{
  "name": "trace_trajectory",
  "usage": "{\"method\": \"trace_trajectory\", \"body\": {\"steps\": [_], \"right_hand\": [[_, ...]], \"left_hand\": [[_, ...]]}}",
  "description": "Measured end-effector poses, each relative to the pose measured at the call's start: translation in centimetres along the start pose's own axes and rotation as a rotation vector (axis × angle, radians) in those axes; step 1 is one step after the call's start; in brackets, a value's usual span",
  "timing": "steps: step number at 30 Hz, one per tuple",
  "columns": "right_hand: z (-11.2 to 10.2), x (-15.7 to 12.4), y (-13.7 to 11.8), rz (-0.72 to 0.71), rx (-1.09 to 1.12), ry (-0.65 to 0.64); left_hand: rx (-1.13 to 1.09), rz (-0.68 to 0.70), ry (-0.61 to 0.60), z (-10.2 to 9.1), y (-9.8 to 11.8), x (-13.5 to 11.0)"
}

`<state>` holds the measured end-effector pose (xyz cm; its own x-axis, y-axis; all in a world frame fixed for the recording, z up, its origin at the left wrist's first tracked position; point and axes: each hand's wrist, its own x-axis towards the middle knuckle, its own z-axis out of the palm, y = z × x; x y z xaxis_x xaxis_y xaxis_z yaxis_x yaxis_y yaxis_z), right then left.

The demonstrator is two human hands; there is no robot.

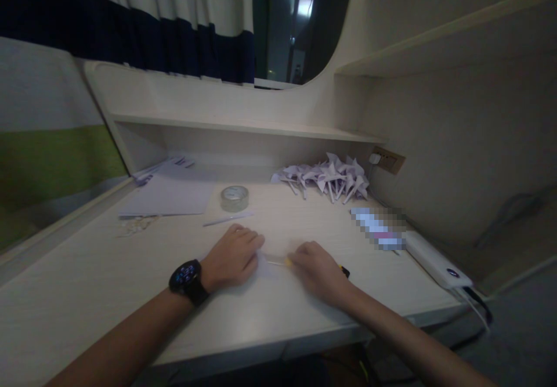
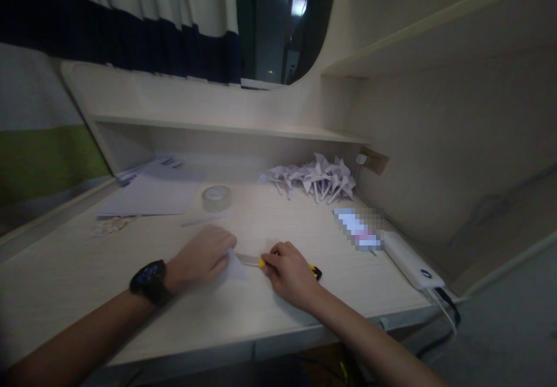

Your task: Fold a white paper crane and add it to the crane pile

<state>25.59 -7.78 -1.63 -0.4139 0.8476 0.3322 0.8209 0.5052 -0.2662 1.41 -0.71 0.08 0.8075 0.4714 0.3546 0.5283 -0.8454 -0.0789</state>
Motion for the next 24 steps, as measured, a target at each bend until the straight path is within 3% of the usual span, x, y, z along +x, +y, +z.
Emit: {"method": "trace_trajectory", "body": {"steps": [11, 15, 19, 24], "right_hand": [[0.1, 0.8, 0.2, -0.046, 0.060, -0.069], [0.0, 0.8, 0.2, -0.041, 0.056, -0.072], [-0.1, 0.8, 0.1, -0.042, 0.055, -0.078], [0.0, 1.3, 0.4, -0.074, 0.054, -0.064]], "left_hand": [[-0.039, -0.021, -0.002, -0.5, -0.7, -0.2], [-0.122, 0.032, -0.089, -0.1, -0.7, -1.2], [-0.169, -0.061, -0.194, 1.1, -0.4, -2.3], [-0.160, -0.196, -0.180, 1.7, 0.2, -2.5]]}}
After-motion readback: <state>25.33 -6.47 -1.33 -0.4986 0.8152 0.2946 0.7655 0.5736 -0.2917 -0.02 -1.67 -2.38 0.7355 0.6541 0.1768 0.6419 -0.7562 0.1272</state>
